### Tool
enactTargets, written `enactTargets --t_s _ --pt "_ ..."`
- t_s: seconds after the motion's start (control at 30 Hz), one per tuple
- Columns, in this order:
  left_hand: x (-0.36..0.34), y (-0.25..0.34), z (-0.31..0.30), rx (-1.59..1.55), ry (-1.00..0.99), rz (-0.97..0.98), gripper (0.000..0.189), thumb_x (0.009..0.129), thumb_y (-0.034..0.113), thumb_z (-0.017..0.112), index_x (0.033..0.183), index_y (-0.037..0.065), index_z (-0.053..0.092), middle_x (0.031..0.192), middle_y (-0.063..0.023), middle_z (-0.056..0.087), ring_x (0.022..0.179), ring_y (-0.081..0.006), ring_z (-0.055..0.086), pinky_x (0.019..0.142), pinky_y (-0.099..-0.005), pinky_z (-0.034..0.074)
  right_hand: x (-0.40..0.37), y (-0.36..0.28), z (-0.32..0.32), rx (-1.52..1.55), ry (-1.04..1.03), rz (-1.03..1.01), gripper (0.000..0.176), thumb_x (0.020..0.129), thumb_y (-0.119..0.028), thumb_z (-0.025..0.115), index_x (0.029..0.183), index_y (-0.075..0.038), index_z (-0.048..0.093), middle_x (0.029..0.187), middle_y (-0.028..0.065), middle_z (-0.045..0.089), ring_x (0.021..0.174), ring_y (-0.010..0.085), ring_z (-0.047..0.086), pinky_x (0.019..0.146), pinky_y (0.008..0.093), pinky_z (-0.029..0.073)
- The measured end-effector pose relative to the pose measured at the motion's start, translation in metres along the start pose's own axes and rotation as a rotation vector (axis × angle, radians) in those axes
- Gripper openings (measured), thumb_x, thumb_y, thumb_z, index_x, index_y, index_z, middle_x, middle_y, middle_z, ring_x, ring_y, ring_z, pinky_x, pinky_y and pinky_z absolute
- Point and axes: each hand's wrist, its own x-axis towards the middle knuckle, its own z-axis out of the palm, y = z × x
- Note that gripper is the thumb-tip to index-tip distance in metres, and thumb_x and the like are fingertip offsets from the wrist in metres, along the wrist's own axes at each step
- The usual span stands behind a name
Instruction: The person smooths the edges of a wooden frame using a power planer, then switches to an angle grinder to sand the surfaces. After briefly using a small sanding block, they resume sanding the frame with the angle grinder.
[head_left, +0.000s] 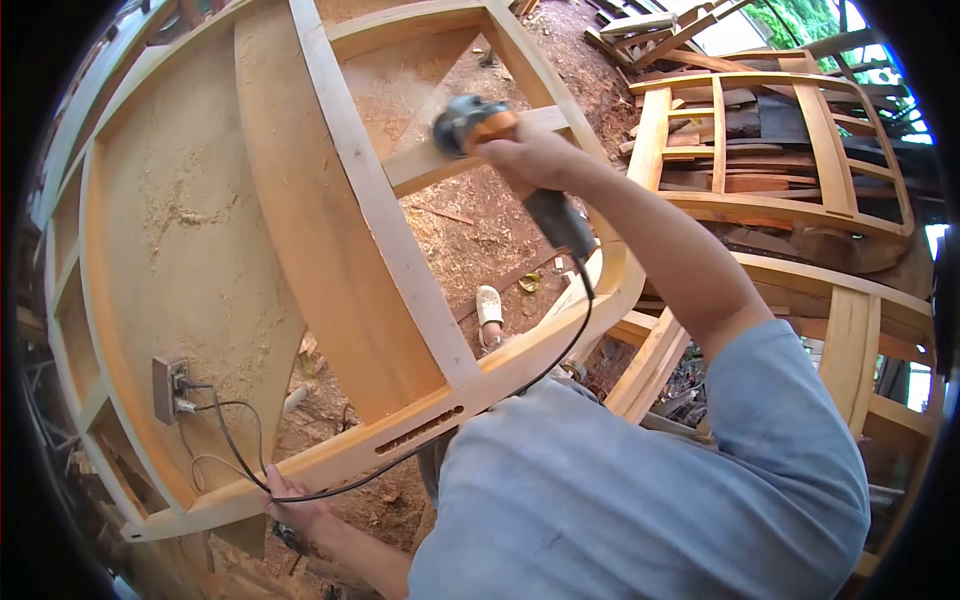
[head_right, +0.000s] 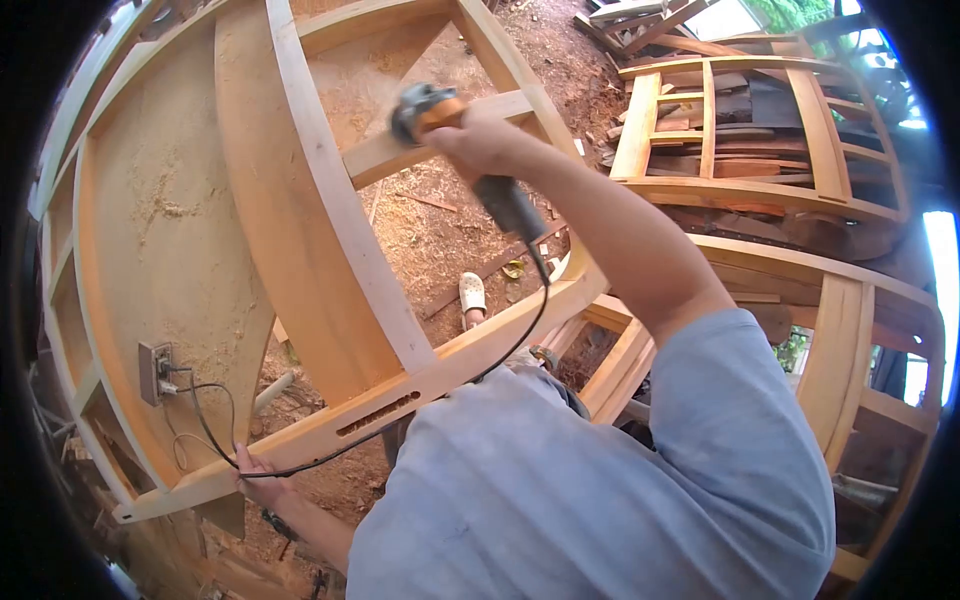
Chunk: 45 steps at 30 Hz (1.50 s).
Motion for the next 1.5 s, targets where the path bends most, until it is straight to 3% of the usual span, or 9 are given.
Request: enactTargets --t_s 0.13,0.23,0.4,0.5,0.77,1.07,1.4,1.43,1.5 --pt "0.016 -0.02 0.006 0.042 0.044 0.213 0.023 0.091 0.02 0.069 0.08 0.008 0.054 0.064 0.0024 0.046 0.049 -0.0109 0.041 0.043 -0.0245 0.034 0.008 0.06 -0.045 0.2 0.207 -0.062 0.042 0.085 -0.034 0.069 0.109 0.0 0.066 0.088 0.0096 0.068 0.079 0.0196 0.065 0.072 0.0341 0.052" --pt "-0.024 0.017 0.043 0.162 0.085 0.068 0.018 0.088 0.018 0.069 0.084 0.001 0.064 0.077 -0.0043 0.059 0.07 -0.0154 0.056 0.062 -0.0304 0.046 0.018 0.06 -0.039 0.004 0.325 -0.057 0.039 0.084 -0.03 0.07 0.108 0.0 0.066 0.087 0.009 0.067 0.077 0.0194 0.065 0.071 0.0354 0.053" --pt "-0.003 -0.008 0.034 0.385 0.118 0.388 0.026 0.089 0.019 0.067 0.083 -0.004 0.057 0.073 -0.0085 0.058 0.063 -0.0179 0.055 0.056 -0.036 0.045 -0.002 -0.027 0.045 0.055 -0.012 -0.111 0.046 0.085 -0.038 0.066 0.112 -0.001 0.066 0.091 0.0189 0.069 0.091 0.0279 0.068 0.083 0.0372 0.052" --pt "-0.015 0.007 0.036 0.274 0.07 0.202 0.029 0.086 0.018 0.07 0.09 -0.011 0.065 0.084 -0.0121 0.064 0.073 -0.0187 0.059 0.065 -0.0329 0.048 -0.004 -0.063 0.063 -0.072 -0.073 -0.212 0.047 0.087 -0.039 0.063 0.109 0.003 0.066 0.093 0.021 0.069 0.088 0.0277 0.069 0.083 0.0364 0.052" --pt "-0.007 -0.012 0.026 0.283 0.055 0.387 0.028 0.086 0.018 0.068 0.082 -0.008 0.057 0.078 -0.0119 0.06 0.068 -0.018 0.055 0.06 -0.0342 0.048 -0.001 0.023 -0.01 -0.037 0.035 -0.002 0.05 0.088 -0.041 0.065 0.118 -0.001 0.065 0.093 0.0169 0.069 0.084 0.0247 0.068 0.076 0.0365 0.053" --pt "-0.019 0.003 0.041 0.45 0.122 0.127 0.028 0.09 0.018 0.071 0.084 -0.007 0.06 0.076 -0.0116 0.062 0.067 -0.019 0.055 0.06 -0.0376 0.049 0.01 0.103 -0.096 0.081 0.236 0.163 0.04 0.087 -0.04 0.067 0.104 -0.004 0.067 0.085 0.0042 0.063 0.074 0.0153 0.06 0.068 0.0317 0.049" --pt "-0.03 0.011 0.048 0.546 0.129 0.246 0.02 0.091 0.008 0.068 0.098 -0.011 0.066 0.088 -0.0112 0.069 0.072 -0.0181 0.06 0.07 -0.0348 0.052 -0.02 0.063 -0.032 0.295 0.268 -0.025 0.026 0.091 -0.029 0.065 0.101 -0.006 0.065 0.075 -0.0029 0.055 0.065 0.0093 0.051 0.062 0.0284 0.045" --pt "-0.028 0.009 0.044 0.565 0.12 0.275 0.021 0.091 0.009 0.068 0.098 -0.01 0.066 0.086 -0.0108 0.069 0.072 -0.018 0.06 0.069 -0.0347 0.051 -0.013 0.061 -0.028 0.136 0.153 0.06 0.045 0.087 -0.039 0.067 0.114 -0.003 0.066 0.09 0.0073 0.067 0.08 0.019 0.064 0.074 0.0329 0.052" --pt "-0.022 0.004 0.037 0.484 0.078 0.279 0.019 0.091 0.011 0.068 0.09 -0.008 0.066 0.08 -0.009 0.067 0.068 -0.0166 0.058 0.062 -0.0329 0.049 -0.014 0.031 -0.006 0.076 0.088 -0.015 0.046 0.087 -0.04 0.066 0.114 -0.003 0.066 0.089 0.008 0.067 0.08 0.0201 0.064 0.075 0.0336 0.051"
